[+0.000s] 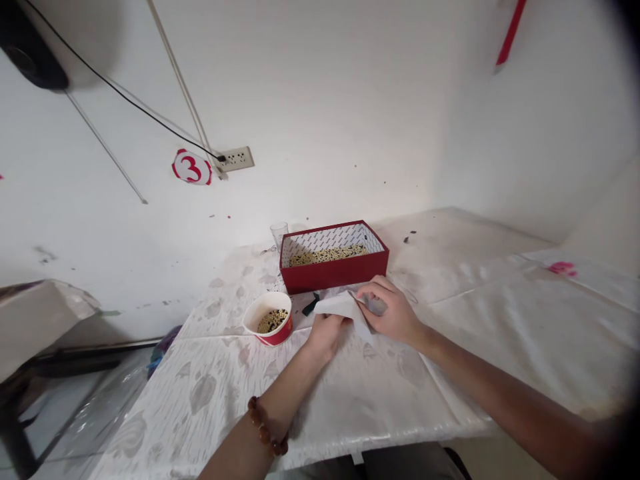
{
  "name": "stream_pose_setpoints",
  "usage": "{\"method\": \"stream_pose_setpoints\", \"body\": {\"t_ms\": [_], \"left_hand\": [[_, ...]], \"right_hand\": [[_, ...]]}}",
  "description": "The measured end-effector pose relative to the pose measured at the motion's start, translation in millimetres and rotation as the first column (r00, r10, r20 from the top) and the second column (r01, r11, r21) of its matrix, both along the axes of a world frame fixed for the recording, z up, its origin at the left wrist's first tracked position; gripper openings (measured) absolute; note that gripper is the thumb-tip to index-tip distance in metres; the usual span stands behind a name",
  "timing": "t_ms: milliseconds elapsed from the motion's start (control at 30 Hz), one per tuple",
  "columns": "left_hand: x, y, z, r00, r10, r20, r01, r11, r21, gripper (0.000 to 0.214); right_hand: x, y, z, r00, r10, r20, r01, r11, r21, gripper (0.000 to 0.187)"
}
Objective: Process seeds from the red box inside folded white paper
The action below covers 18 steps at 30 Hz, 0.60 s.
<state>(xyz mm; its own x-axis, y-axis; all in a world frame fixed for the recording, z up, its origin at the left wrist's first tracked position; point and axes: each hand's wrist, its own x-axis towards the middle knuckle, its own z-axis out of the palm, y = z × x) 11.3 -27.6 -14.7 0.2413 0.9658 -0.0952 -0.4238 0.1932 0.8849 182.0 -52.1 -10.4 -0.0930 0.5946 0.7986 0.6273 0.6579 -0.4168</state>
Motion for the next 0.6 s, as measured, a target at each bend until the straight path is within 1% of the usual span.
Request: {"method": "stream_pose_setpoints", "body": {"t_ms": [100, 300, 367, 500, 600], "left_hand": [[-0.6, 0.4, -0.7, 1.0, 0.001, 0.003, -0.001, 1.0, -0.009, 0.029], [-2.5, -2.1, 5.9, 0.999, -0.042, 0.014, 0.042, 0.999, 0.008, 0.03], [-3.0, -2.1, 6.4, 0.999, -0.052, 0.01, 0.052, 0.999, 0.002, 0.032], [-3.2, -0.8, 3.3, 0.999, -0.022, -0.031, 0.021, 0.999, -0.025, 0.032], [-2.8, -0.9, 1.6, 0.998, -0.013, -0.055, 0.014, 1.0, 0.008, 0.03]], "right_hand": [[-0.1, -0.6, -0.5, 1.0, 0.019, -0.004, -0.019, 1.0, -0.015, 0.015], [1.8, -0.1, -2.5, 0.997, 0.069, -0.024, -0.069, 0.997, -0.033, 0.013], [1.6, -0.5, -2.0, 0.998, 0.059, -0.027, -0.06, 0.998, -0.024, 0.012], [-0.4, -2.2, -0.6, 1.0, 0.009, 0.013, -0.009, 1.0, 0.025, 0.015], [-1.6, -2.5, -0.8, 0.999, -0.022, 0.05, 0.019, 0.998, 0.057, 0.018]]}}
